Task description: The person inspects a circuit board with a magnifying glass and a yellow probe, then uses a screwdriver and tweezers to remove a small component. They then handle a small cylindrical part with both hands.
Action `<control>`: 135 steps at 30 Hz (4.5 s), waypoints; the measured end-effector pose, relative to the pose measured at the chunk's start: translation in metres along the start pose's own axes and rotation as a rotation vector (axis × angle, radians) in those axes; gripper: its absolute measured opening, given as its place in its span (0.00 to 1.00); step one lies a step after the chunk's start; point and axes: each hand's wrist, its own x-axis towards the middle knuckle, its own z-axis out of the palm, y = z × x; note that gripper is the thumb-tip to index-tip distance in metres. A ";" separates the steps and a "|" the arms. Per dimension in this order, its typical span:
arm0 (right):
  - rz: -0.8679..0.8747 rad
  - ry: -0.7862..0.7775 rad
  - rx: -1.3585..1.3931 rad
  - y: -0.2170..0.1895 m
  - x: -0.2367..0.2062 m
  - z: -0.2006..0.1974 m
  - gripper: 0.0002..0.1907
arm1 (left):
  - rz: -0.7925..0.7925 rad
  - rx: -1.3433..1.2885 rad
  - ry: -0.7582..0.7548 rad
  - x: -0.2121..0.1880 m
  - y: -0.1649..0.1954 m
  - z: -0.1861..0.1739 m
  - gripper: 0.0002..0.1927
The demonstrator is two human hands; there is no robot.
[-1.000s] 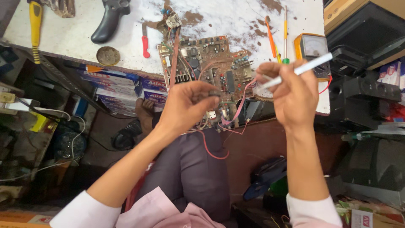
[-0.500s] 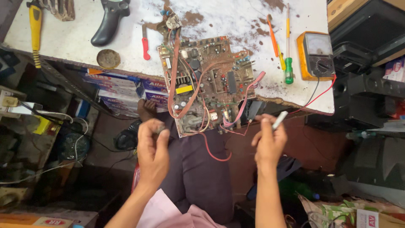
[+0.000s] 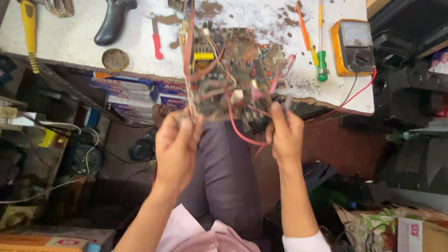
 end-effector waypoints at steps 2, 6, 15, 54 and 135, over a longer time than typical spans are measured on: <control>0.022 -0.011 -0.063 -0.014 0.022 0.014 0.16 | 0.042 0.017 0.026 0.030 0.000 0.004 0.05; -0.052 -0.060 -0.375 -0.030 0.081 0.035 0.25 | 0.129 0.121 -0.031 0.094 -0.008 0.007 0.04; -0.076 -0.175 -0.576 -0.031 0.182 0.057 0.25 | 0.164 0.411 -0.122 0.198 -0.009 0.007 0.09; -0.059 -0.193 -0.011 0.013 -0.016 0.079 0.04 | -0.072 0.526 -0.066 0.027 -0.018 -0.017 0.15; -0.678 -0.454 -0.614 0.001 0.053 0.176 0.05 | 0.358 0.178 0.327 0.102 -0.053 -0.076 0.09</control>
